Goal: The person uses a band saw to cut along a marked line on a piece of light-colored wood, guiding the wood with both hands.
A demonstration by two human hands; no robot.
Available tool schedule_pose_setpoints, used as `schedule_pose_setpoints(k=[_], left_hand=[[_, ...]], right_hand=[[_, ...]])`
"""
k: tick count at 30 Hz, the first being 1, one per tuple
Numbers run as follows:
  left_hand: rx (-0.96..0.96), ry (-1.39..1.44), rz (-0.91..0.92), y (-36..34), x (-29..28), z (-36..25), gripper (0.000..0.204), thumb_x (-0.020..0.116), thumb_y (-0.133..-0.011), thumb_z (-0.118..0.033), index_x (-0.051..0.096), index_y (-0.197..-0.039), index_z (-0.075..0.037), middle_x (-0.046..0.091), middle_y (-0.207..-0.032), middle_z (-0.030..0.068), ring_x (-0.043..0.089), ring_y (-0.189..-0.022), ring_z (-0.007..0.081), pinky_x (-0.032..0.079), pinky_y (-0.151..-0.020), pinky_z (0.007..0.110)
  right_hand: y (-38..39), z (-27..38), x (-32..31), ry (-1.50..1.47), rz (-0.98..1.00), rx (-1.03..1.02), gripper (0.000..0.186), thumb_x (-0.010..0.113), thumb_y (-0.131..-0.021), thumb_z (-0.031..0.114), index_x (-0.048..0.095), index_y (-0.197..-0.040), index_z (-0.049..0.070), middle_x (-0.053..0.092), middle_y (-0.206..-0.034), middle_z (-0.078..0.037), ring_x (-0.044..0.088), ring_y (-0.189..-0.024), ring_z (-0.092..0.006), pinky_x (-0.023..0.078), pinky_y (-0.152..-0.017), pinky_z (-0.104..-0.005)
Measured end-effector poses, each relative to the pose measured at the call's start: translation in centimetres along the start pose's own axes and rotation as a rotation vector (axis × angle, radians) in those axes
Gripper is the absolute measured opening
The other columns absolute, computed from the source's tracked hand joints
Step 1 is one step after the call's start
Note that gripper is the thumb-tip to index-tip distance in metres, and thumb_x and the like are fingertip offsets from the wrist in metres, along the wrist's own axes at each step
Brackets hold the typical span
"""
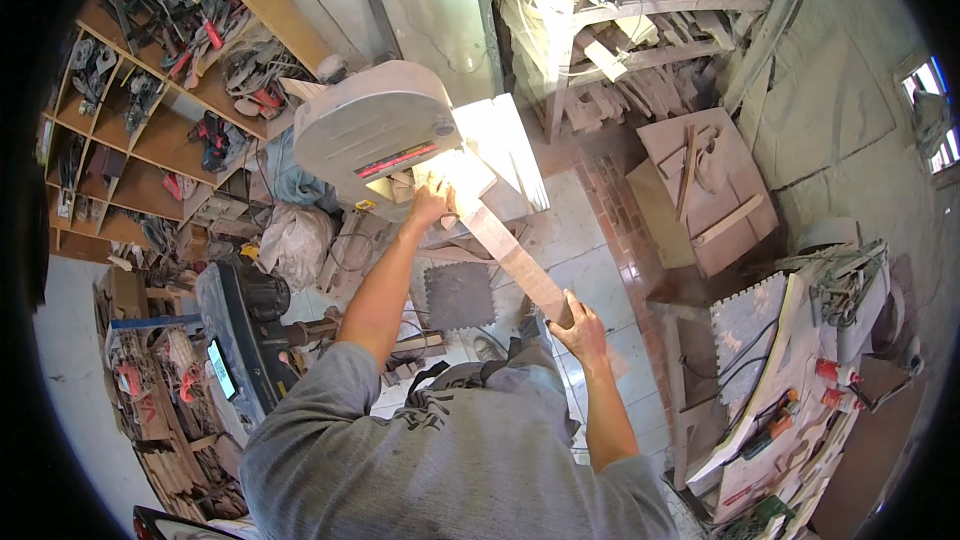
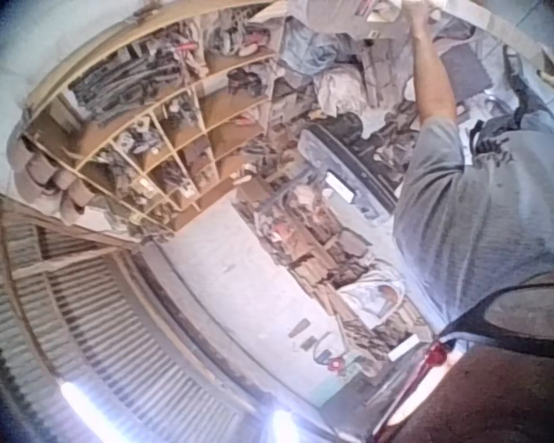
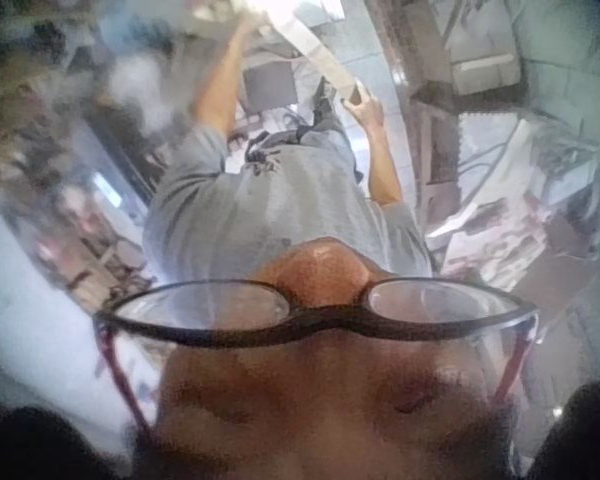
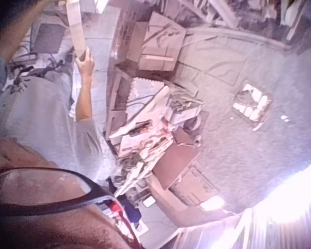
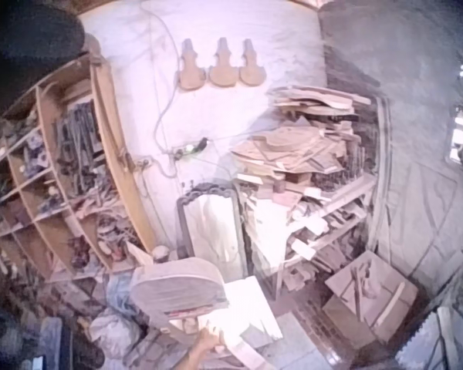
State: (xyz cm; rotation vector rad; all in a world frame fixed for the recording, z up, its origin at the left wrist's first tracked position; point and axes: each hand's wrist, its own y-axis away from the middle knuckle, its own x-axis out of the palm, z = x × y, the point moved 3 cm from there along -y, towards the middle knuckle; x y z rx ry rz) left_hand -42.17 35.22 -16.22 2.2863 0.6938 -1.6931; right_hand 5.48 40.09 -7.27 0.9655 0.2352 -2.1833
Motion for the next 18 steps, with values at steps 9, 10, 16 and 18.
schedule_pose_setpoints(k=[9, 10, 16, 18], left_hand=[[0.09, -0.052, -0.042, -0.4, -1.0, -1.4, 0.034, 0.06, -0.101, -0.032, 0.071, -0.125, -0.01, 0.065, -0.138, 0.0182, 0.053, -0.138, 0.0409, 0.046, -0.1, 0.07], [0.077, -0.052, -0.039, -0.5, -0.9, -1.6, 0.035, 0.06, -0.101, -0.033, 0.071, -0.125, -0.011, 0.065, -0.138, 0.018, 0.053, -0.139, 0.0409, 0.046, -0.1, 0.071], [0.022, -0.022, 0.133, -1.1, -1.1, -1.8, 0.042, 0.057, -0.103, -0.039, 0.067, -0.136, -0.015, 0.057, -0.152, 0.0157, 0.05, -0.142, 0.0399, 0.038, -0.11, 0.074], [0.042, -0.074, 0.189, -1.3, -1.2, -3.0, 0.045, 0.056, -0.104, -0.041, 0.065, -0.14, -0.016, 0.054, -0.156, 0.0151, 0.047, -0.145, 0.0385, 0.033, -0.115, 0.073]], right_hand=[[-0.1, 0.6, 0.1, 0.031, 0.013, 0.026, 0.084, 0.089, -0.073, 0.035, 0.06, -0.146, 0.004, 0.072, -0.121, -0.027, 0.071, -0.109, -0.0446, 0.058, -0.093, -0.0495], [-0.1, 0.6, 0.1, 0.038, 0.02, 0.034, 0.084, 0.089, -0.073, 0.035, 0.06, -0.146, 0.004, 0.072, -0.121, -0.028, 0.071, -0.109, -0.0449, 0.058, -0.093, -0.0497], [0.0, 0.3, 1.0, 0.035, -0.032, 0.008, 0.084, 0.089, -0.073, 0.038, 0.06, -0.146, 0.008, 0.073, -0.114, -0.026, 0.071, -0.104, -0.0444, 0.058, -0.091, -0.0514], [0.0, -0.1, 0.9, 0.047, -0.048, 0.016, 0.084, 0.089, -0.073, 0.037, 0.06, -0.146, 0.008, 0.073, -0.114, -0.026, 0.07, -0.104, -0.0443, 0.058, -0.091, -0.0516]])
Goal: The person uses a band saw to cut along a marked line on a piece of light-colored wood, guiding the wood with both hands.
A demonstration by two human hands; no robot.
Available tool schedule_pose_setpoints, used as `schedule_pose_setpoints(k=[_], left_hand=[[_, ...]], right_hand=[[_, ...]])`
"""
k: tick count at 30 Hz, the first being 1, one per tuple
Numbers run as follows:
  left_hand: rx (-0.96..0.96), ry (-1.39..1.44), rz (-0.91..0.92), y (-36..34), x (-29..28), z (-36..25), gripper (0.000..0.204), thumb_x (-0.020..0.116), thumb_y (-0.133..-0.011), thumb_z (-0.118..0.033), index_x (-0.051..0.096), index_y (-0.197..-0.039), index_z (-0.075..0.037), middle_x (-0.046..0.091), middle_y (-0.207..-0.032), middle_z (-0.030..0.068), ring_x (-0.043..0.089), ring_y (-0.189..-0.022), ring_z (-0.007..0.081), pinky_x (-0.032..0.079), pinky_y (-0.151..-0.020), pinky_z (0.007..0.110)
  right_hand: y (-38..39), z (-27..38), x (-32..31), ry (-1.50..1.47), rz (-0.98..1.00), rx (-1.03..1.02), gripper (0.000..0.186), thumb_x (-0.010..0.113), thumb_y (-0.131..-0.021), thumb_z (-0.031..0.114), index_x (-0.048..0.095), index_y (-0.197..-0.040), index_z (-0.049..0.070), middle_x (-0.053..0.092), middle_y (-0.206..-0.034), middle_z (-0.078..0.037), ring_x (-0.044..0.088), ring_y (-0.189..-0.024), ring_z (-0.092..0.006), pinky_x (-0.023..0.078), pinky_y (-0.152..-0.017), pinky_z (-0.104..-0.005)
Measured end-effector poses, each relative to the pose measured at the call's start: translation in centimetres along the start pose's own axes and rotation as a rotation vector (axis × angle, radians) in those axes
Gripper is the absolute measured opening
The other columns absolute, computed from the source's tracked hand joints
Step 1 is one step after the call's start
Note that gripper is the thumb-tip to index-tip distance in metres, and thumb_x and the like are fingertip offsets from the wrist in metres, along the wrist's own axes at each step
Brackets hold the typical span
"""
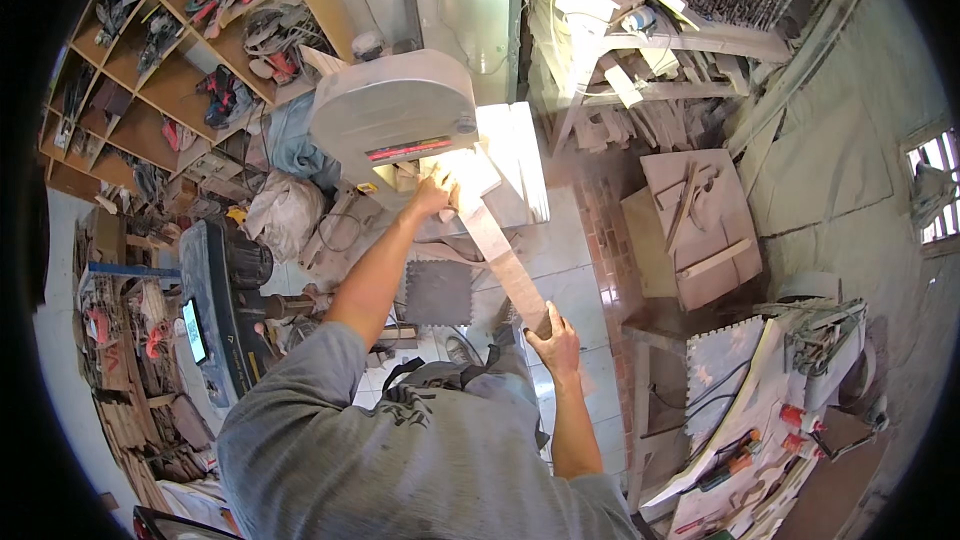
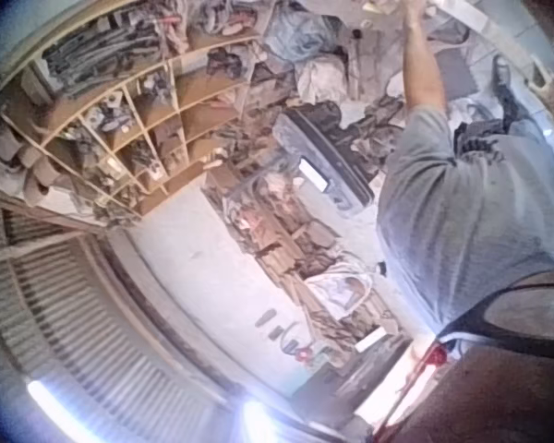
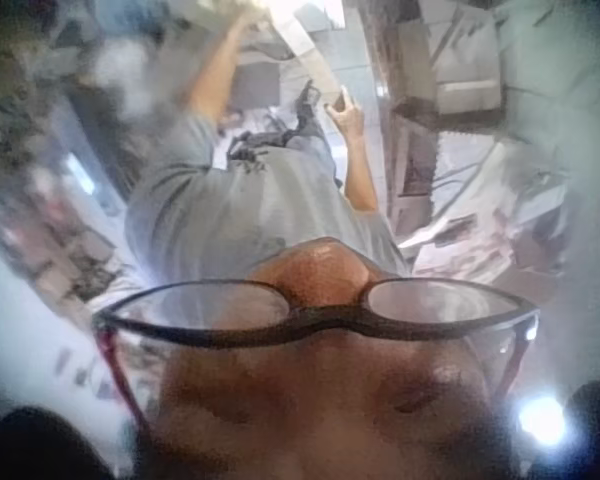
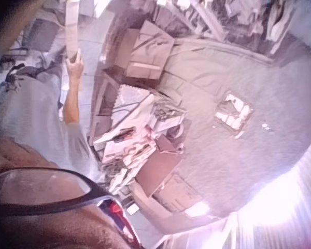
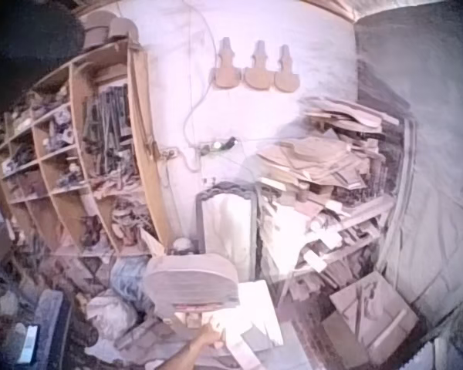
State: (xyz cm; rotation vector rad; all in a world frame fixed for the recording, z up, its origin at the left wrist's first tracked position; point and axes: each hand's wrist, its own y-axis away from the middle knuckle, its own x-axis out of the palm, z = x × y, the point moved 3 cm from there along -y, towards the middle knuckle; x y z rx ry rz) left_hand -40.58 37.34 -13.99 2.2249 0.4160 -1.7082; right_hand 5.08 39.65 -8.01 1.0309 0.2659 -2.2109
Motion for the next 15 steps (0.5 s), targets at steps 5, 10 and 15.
schedule_pose_setpoints(k=[5, 10, 15], left_hand=[[-0.109, 0.207, 0.031, 0.6, -0.3, 1.3, 0.051, 0.056, -0.104, -0.044, 0.06, -0.146, -0.016, 0.049, -0.161, 0.0175, 0.042, -0.15, 0.0377, 0.027, -0.12, 0.07], [-0.188, 0.428, -0.014, 1.0, -1.2, 1.1, 0.053, 0.059, -0.103, -0.043, 0.058, -0.147, -0.014, 0.048, -0.16, 0.0224, 0.046, -0.146, 0.0429, 0.027, -0.122, 0.065], [-0.219, 0.477, -0.029, 1.3, -2.4, 0.4, 0.058, 0.063, -0.1, -0.044, 0.059, -0.147, -0.01, 0.049, -0.159, 0.0246, 0.049, -0.143, 0.0441, 0.029, -0.123, 0.058]], right_hand=[[-0.2, 0.6, 0.1, 0.003, 0.033, -0.002, 0.086, 0.088, -0.073, 0.038, 0.058, -0.148, 0.008, 0.073, -0.117, -0.026, 0.07, -0.107, -0.0444, 0.057, -0.092, -0.0518], [-0.2, 0.9, 0.0, 0.008, 0.03, 0.003, 0.086, 0.087, -0.074, 0.038, 0.057, -0.148, 0.008, 0.072, -0.119, -0.026, 0.07, -0.108, -0.0454, 0.057, -0.092, -0.0521], [-0.3, 1.0, 0.3, 0.011, 0.019, 0.0, 0.085, 0.087, -0.074, 0.039, 0.058, -0.148, 0.007, 0.072, -0.117, -0.027, 0.07, -0.107, -0.0459, 0.057, -0.092, -0.0521]])
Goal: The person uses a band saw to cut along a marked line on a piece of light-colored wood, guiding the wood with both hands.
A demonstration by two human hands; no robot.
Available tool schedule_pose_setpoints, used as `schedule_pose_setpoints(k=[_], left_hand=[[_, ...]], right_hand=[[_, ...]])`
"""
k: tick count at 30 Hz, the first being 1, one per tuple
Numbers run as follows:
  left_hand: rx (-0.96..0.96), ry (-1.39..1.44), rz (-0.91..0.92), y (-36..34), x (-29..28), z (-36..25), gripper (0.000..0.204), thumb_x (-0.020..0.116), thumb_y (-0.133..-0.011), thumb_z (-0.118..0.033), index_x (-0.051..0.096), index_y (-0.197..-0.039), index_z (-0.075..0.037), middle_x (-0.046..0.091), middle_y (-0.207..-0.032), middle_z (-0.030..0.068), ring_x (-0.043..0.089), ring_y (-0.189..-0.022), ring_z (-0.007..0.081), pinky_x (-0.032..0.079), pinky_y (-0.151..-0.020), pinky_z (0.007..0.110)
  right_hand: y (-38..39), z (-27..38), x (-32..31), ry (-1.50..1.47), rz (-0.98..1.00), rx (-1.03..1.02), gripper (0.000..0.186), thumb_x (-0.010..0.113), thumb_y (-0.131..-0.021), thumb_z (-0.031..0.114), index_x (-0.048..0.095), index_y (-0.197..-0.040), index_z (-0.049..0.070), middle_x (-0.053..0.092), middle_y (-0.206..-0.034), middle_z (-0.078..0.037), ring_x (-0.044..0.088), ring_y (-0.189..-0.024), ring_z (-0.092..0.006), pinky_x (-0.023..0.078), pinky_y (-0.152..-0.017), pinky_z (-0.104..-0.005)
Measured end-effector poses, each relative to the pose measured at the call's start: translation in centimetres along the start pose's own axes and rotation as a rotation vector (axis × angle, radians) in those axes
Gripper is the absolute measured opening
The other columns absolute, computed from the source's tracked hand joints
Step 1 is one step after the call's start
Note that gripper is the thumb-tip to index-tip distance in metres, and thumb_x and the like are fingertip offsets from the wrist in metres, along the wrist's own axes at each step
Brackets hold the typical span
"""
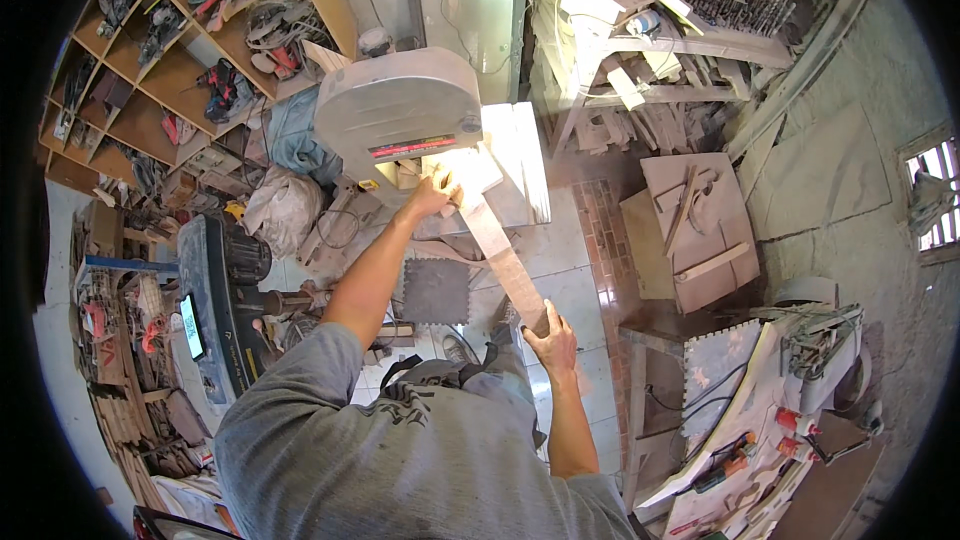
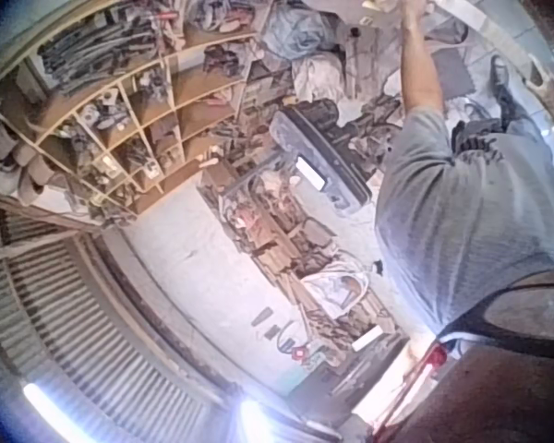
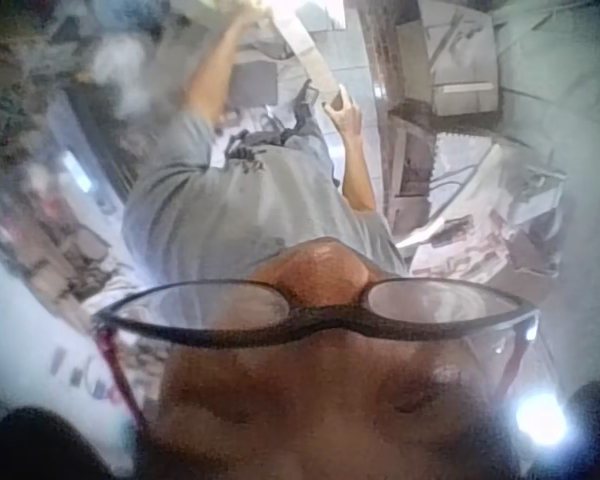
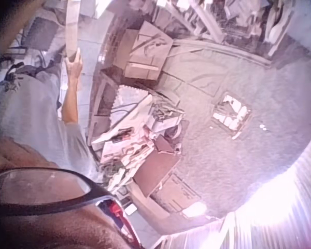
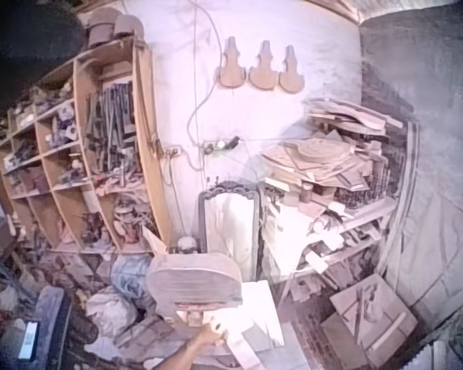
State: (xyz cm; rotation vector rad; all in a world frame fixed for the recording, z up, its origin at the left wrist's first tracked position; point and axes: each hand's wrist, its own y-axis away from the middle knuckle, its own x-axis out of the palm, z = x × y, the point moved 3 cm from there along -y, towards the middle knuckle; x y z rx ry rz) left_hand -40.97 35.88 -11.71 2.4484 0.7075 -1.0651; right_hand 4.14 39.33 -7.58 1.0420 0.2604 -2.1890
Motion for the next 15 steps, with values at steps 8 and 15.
schedule_pose_setpoints(k=[8, 15], left_hand=[[-0.039, -0.017, -0.023, 0.4, -0.5, -0.6, 0.059, 0.066, -0.098, -0.045, 0.062, -0.144, -0.009, 0.052, -0.157, 0.0244, 0.047, -0.146, 0.0417, 0.031, -0.123, 0.053], [-0.037, -0.034, -0.029, 0.5, -0.4, -1.3, 0.065, 0.065, -0.098, -0.049, 0.059, -0.147, -0.007, 0.051, -0.158, 0.0248, 0.044, -0.149, 0.0403, 0.03, -0.123, 0.056]], right_hand=[[-0.2, 0.8, -0.1, 0.001, 0.009, 0.008, 0.084, 0.087, -0.074, 0.039, 0.058, -0.147, 0.007, 0.072, -0.116, -0.028, 0.07, -0.105, -0.0463, 0.057, -0.091, -0.0528], [-0.5, 1.0, -0.2, 0.01, -0.008, -0.006, 0.083, 0.086, -0.075, 0.037, 0.058, -0.147, 0.006, 0.072, -0.117, -0.029, 0.07, -0.107, -0.047, 0.057, -0.092, -0.053]])
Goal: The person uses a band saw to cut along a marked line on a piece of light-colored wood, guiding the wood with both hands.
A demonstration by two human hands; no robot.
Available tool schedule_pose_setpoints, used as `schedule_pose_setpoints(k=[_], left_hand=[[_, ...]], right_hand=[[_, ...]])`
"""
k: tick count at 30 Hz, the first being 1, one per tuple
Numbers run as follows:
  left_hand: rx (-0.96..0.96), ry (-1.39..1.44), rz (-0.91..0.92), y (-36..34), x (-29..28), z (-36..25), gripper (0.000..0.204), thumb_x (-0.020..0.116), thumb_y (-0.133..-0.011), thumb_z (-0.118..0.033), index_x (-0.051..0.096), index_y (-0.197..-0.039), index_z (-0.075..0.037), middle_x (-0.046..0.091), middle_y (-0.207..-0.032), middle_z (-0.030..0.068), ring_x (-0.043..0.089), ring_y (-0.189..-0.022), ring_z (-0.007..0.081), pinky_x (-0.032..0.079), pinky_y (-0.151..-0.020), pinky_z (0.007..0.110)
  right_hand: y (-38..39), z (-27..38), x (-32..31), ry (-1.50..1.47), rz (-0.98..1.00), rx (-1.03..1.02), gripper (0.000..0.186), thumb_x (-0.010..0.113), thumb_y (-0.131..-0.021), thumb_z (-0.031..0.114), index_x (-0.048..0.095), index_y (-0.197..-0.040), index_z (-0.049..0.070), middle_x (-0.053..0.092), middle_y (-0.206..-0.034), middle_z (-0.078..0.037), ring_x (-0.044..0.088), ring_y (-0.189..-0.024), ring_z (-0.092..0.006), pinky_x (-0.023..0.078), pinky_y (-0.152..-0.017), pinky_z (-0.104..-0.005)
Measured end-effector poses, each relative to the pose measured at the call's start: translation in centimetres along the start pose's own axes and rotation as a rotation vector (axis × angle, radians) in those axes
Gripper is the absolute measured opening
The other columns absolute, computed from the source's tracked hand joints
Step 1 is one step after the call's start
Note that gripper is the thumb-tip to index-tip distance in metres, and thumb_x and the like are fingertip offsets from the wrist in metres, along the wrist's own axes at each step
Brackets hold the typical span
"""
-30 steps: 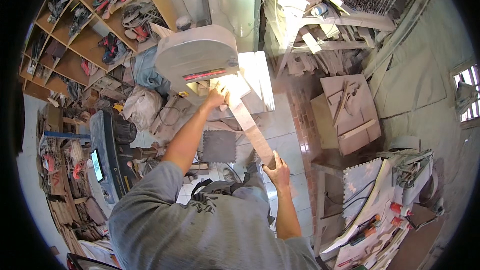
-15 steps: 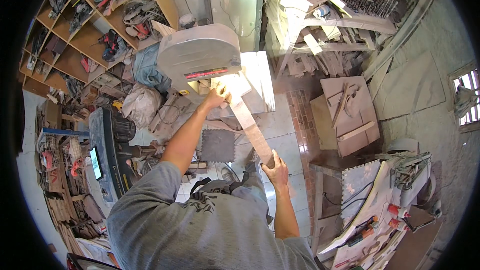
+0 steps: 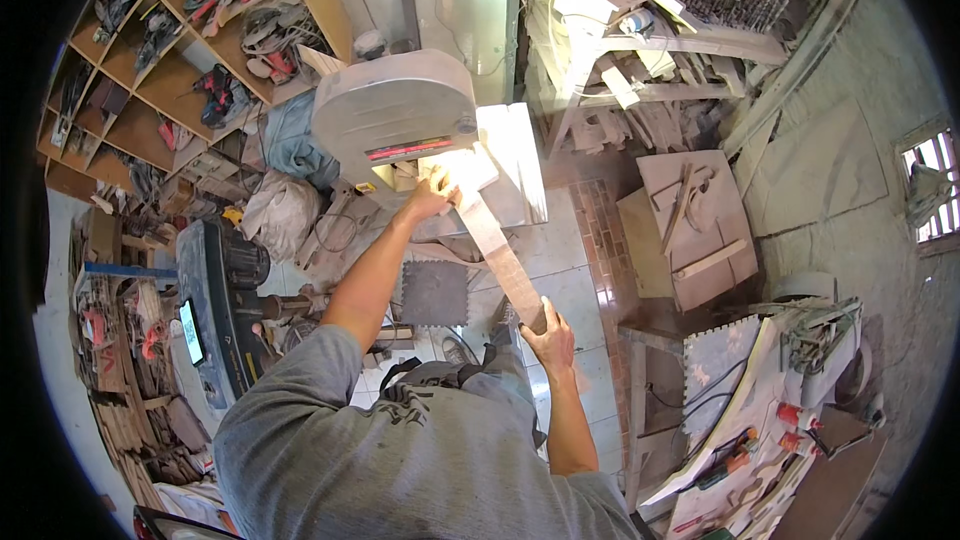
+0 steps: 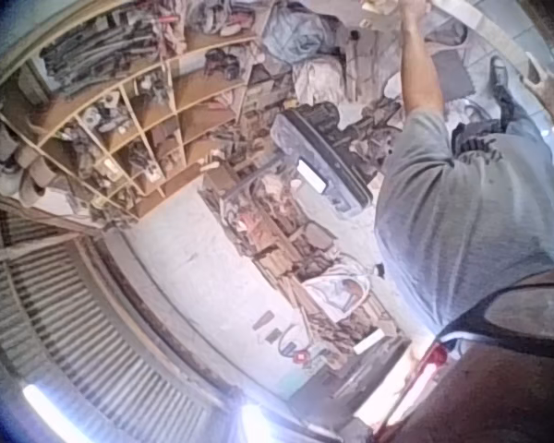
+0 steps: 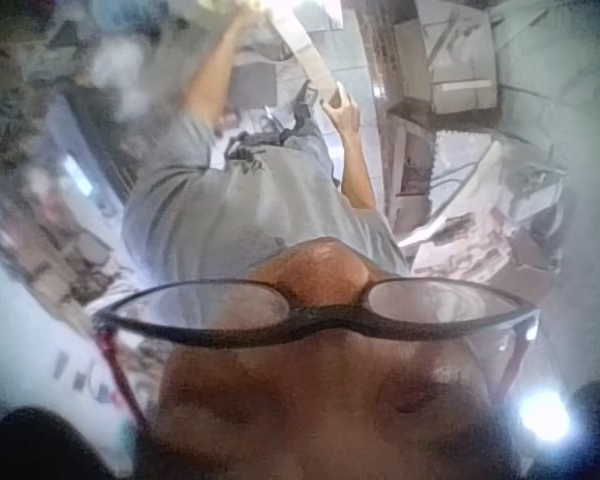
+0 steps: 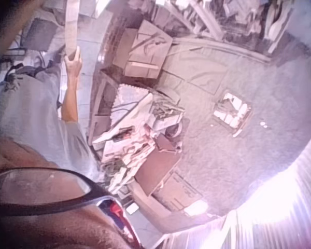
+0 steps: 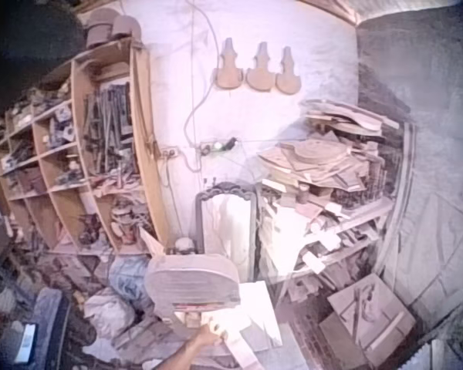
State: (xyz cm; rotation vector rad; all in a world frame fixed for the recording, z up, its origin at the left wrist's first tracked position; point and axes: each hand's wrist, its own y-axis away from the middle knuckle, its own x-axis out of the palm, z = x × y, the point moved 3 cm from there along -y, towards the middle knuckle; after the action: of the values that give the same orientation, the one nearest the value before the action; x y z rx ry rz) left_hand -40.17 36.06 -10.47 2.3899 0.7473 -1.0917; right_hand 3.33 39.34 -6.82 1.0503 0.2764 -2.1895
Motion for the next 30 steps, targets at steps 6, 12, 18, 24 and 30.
schedule_pose_setpoints(k=[6, 12, 18, 24, 30], left_hand=[[0.005, 0.04, -0.032, 0.3, 0.1, 0.1, 0.071, 0.066, -0.095, -0.055, 0.058, -0.146, -0.006, 0.05, -0.158, 0.0264, 0.045, -0.148, 0.0419, 0.031, -0.122, 0.056], [-0.021, 0.044, -0.001, 0.6, -0.7, -0.4, 0.075, 0.069, -0.093, -0.056, 0.057, -0.148, -0.006, 0.049, -0.158, 0.0273, 0.048, -0.146, 0.0432, 0.032, -0.122, 0.056], [-0.026, 0.084, 0.007, 0.8, -1.1, -0.4, 0.08, 0.071, -0.092, -0.053, 0.052, -0.153, -0.005, 0.048, -0.16, 0.0263, 0.046, -0.148, 0.0425, 0.035, -0.123, 0.051], [-0.042, 0.117, 0.025, 0.7, -1.3, -1.3, 0.083, 0.076, -0.091, -0.048, 0.049, -0.156, -0.003, 0.048, -0.16, 0.026, 0.051, -0.145, 0.0423, 0.042, -0.121, 0.045], [-0.021, 0.215, 0.012, 0.9, -1.5, -0.5, 0.086, 0.079, -0.09, -0.044, 0.047, -0.156, -0.001, 0.051, -0.157, 0.027, 0.055, -0.141, 0.0412, 0.046, -0.118, 0.043]], right_hand=[[-0.3, 0.3, -0.2, -0.023, 0.0, 0.011, 0.084, 0.087, -0.074, 0.037, 0.058, -0.147, 0.005, 0.072, -0.117, -0.029, 0.07, -0.107, -0.0466, 0.057, -0.091, -0.0528], [-0.4, 0.4, 0.0, -0.014, 0.009, 0.02, 0.086, 0.087, -0.074, 0.038, 0.057, -0.148, 0.005, 0.072, -0.117, -0.028, 0.07, -0.107, -0.046, 0.058, -0.091, -0.0522], [-0.6, 0.6, 0.1, -0.044, 0.059, 0.068, 0.086, 0.086, -0.076, 0.041, 0.057, -0.148, 0.005, 0.071, -0.125, -0.029, 0.069, -0.113, -0.0457, 0.056, -0.096, -0.0505], [-0.6, 0.3, 0.4, -0.033, 0.05, 0.069, 0.086, 0.087, -0.076, 0.04, 0.057, -0.148, 0.004, 0.07, -0.127, -0.029, 0.069, -0.114, -0.0456, 0.056, -0.097, -0.0504], [-0.5, 1.3, 0.5, -0.062, 0.068, 0.076, 0.085, 0.086, -0.076, 0.04, 0.057, -0.148, 0.004, 0.07, -0.127, -0.029, 0.069, -0.115, -0.0458, 0.056, -0.098, -0.0498]])
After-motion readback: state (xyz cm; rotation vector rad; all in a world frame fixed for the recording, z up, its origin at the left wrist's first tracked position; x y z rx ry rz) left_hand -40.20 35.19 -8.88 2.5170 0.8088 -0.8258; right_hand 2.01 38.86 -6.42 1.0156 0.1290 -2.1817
